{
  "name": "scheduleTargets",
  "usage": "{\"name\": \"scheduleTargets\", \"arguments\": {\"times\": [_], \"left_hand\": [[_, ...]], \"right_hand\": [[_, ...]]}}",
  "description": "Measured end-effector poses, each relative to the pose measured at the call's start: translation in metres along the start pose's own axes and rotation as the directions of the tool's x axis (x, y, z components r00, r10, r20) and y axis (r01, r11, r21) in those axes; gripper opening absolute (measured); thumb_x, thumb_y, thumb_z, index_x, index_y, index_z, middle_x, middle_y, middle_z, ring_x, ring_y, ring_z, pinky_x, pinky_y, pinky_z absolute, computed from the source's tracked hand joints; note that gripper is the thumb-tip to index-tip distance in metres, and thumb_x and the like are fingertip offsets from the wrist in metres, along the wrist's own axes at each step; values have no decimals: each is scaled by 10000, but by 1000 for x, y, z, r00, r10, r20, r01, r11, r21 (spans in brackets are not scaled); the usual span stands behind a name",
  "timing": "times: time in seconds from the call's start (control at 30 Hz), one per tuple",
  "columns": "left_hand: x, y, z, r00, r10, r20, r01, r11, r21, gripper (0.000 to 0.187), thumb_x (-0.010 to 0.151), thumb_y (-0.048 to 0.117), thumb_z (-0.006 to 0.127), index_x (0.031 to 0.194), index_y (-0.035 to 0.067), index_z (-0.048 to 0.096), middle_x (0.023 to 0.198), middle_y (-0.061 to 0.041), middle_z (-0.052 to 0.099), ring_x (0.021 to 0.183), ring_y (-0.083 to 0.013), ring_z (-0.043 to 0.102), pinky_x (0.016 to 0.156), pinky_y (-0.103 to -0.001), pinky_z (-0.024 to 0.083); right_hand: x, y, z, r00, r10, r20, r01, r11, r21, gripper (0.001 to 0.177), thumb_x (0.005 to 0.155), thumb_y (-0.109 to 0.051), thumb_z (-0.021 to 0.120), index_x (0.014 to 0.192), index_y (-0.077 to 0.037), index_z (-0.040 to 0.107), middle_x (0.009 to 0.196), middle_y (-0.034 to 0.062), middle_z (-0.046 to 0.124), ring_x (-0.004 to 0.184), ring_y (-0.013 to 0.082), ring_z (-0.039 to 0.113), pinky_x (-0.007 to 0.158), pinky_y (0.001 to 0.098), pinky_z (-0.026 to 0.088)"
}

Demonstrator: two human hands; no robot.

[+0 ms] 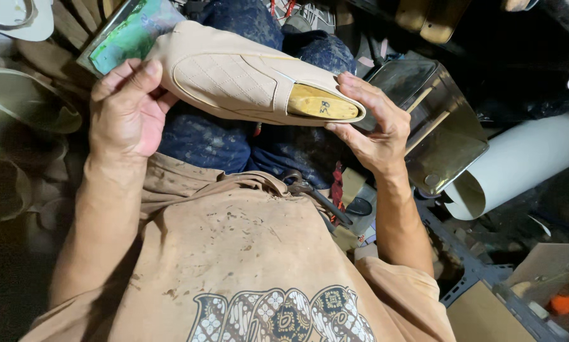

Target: The person holds a beige slip-on shoe on their lap and uses a hammer and a small metal tool to tap along the shoe's edge. They insert a wooden shoe tree into the shoe, then continue tapping the edge with the hammer and tool while holding the shoe steady.

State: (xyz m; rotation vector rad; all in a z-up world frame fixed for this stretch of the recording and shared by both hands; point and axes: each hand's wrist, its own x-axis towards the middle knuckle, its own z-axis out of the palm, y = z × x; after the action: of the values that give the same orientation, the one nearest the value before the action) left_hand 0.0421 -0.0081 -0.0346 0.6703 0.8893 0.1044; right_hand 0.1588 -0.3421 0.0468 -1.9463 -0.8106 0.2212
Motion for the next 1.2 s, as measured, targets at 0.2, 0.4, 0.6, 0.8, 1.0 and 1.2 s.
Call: {"name": "scheduleTargets", "arguments": {"times": [0.2,0.4,0.6,0.8,1.0,1.2], "left_hand": [[-4,-1,4,999,-3,40,4,1000,-22,93,891,96,780,867,125,695,942,-55,750,944,-214,732,823,-403,662],[-6,-3,5,1000,16,9,-16,1000,-25,116,880,104,798,878,137,687,978,-68,754,980,-239,734,841,-448,673],[-8,-2,6,999,13,-31,-13,1000,-17,141,863,103,809,850,158,681,969,-65,749,978,-242,728,809,-441,667],[-3,-10,10,1000,19,-7,-19,997,-72,143,849,67,790,808,131,669,838,-43,711,840,-207,700,754,-390,646],[-5,-17,24,999,32,18,-31,994,-101,179,797,93,831,802,171,670,793,20,688,808,-125,650,772,-448,634],[-9,-15,33,993,70,95,-72,997,14,153,826,194,809,792,152,666,789,43,669,811,-81,613,747,-371,632]], "right_hand": [[-1,-2,0,999,41,-3,-41,999,0,463,931,-201,790,1277,51,613,1313,280,641,1276,396,647,1184,482,507],[2,-6,-2,999,42,15,-42,999,1,453,935,-185,787,1279,57,617,1312,285,640,1277,408,646,1187,498,509],[3,-5,-5,999,25,41,-25,1000,-9,450,945,-184,779,1292,51,614,1318,280,640,1290,425,640,1190,506,509],[-6,-4,-9,991,121,59,-126,988,93,563,951,-262,728,1367,70,544,1405,269,585,1341,365,596,1208,442,468],[-15,-6,8,953,237,-189,-216,968,124,382,1130,-250,462,1246,70,634,1308,262,641,1280,344,630,1164,436,513],[-19,8,10,941,214,-263,-202,977,72,391,1117,-262,481,1233,67,656,1266,239,669,1226,308,656,1129,396,519]]}}
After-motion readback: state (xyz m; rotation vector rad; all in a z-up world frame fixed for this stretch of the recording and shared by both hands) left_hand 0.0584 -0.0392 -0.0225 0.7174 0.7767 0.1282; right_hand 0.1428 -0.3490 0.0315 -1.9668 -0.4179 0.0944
